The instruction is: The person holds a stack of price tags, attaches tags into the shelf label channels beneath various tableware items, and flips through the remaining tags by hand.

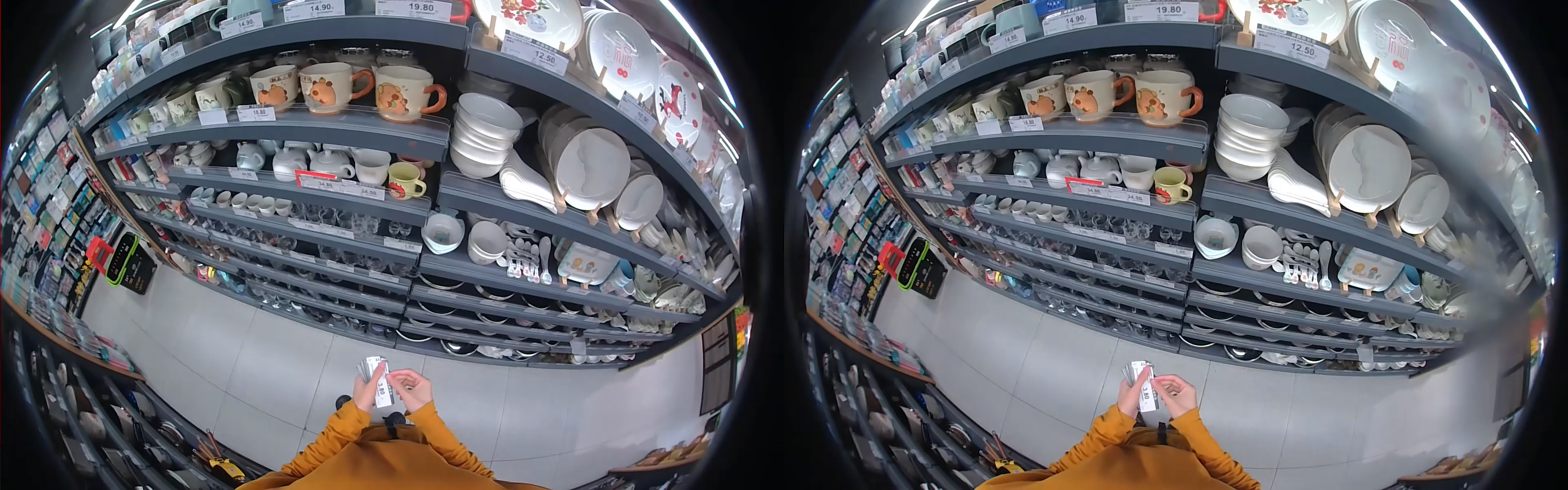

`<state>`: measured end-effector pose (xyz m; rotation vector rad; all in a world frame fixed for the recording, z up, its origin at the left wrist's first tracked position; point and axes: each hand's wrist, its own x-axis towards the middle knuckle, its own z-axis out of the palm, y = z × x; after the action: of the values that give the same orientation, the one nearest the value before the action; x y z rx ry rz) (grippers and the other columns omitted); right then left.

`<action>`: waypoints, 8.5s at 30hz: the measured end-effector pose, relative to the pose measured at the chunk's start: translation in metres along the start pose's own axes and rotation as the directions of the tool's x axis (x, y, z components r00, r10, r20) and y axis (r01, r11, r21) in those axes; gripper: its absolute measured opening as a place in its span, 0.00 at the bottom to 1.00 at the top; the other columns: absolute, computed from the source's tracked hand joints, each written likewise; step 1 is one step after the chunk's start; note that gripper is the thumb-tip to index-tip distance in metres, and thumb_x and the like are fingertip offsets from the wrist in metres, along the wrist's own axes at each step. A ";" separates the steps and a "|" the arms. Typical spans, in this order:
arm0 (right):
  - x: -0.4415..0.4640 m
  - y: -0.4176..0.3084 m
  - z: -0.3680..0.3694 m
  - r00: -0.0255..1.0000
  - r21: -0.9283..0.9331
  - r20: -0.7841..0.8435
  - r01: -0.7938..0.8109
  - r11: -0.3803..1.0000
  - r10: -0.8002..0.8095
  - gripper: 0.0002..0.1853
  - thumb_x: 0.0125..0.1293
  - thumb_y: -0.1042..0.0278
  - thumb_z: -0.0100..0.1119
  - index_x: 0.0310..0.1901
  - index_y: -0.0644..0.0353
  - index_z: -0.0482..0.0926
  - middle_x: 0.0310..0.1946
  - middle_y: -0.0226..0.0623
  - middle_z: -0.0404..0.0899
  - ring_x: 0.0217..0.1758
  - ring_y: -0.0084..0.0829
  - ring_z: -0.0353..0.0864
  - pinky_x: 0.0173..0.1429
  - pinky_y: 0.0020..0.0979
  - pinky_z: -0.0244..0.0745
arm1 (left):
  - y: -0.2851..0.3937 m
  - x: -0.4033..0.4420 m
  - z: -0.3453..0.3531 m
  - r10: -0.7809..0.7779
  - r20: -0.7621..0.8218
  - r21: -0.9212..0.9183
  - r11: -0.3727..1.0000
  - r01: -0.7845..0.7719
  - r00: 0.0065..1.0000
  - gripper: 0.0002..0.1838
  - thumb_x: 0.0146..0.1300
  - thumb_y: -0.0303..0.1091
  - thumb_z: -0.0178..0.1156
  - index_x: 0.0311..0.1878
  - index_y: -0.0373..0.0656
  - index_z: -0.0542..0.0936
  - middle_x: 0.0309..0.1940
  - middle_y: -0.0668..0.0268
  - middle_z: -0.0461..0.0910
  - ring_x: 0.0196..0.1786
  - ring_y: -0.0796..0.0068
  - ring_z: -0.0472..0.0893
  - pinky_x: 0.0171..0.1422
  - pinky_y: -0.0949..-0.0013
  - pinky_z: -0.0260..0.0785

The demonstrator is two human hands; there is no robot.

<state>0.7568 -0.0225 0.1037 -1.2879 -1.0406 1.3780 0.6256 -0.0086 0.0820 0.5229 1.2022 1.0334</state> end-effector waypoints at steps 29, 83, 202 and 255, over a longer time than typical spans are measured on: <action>0.272 -0.108 0.015 0.749 -0.947 -0.049 0.174 0.269 -0.660 0.07 0.62 0.62 0.61 0.39 0.52 0.81 0.36 0.31 0.80 0.35 0.42 0.82 0.36 0.41 0.75 | 0.189 0.123 -0.176 -0.289 0.542 0.056 0.949 0.309 0.789 0.27 0.73 0.46 0.45 0.65 0.33 0.66 0.59 0.53 0.74 0.55 0.66 0.78 0.59 0.68 0.72; 0.221 -0.230 0.148 0.699 -0.616 -0.236 0.429 0.660 -0.675 0.09 0.66 0.64 0.60 0.36 0.61 0.80 0.15 0.27 0.75 0.17 0.15 0.72 0.20 0.23 0.63 | 0.201 0.126 -0.206 -0.019 0.394 -0.365 0.915 0.175 0.919 0.24 0.70 0.48 0.52 0.65 0.46 0.68 0.36 0.69 0.73 0.30 0.81 0.71 0.34 0.77 0.66; 0.033 0.055 0.341 0.955 0.484 -0.149 -0.158 0.861 0.258 0.15 0.69 0.60 0.55 0.52 0.57 0.68 0.39 0.37 0.76 0.29 0.23 0.76 0.19 0.22 0.65 | 0.164 0.012 -0.238 0.503 0.116 -0.230 0.853 -0.469 0.857 0.28 0.74 0.34 0.41 0.73 0.52 0.47 0.59 0.50 0.69 0.58 0.60 0.73 0.61 0.62 0.66; 0.145 -0.011 0.476 0.850 0.099 0.526 -0.071 0.993 0.008 0.21 0.64 0.68 0.64 0.58 0.57 0.71 0.50 0.36 0.77 0.56 0.27 0.76 0.58 0.31 0.74 | 0.293 0.069 -0.400 0.455 0.015 -0.349 0.837 -0.422 0.890 0.22 0.73 0.33 0.45 0.68 0.39 0.59 0.48 0.56 0.77 0.46 0.69 0.79 0.51 0.69 0.72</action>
<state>0.2842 0.1310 0.1271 -0.8607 -1.2763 1.8546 0.1470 0.1176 0.1531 0.5843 0.8028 1.5572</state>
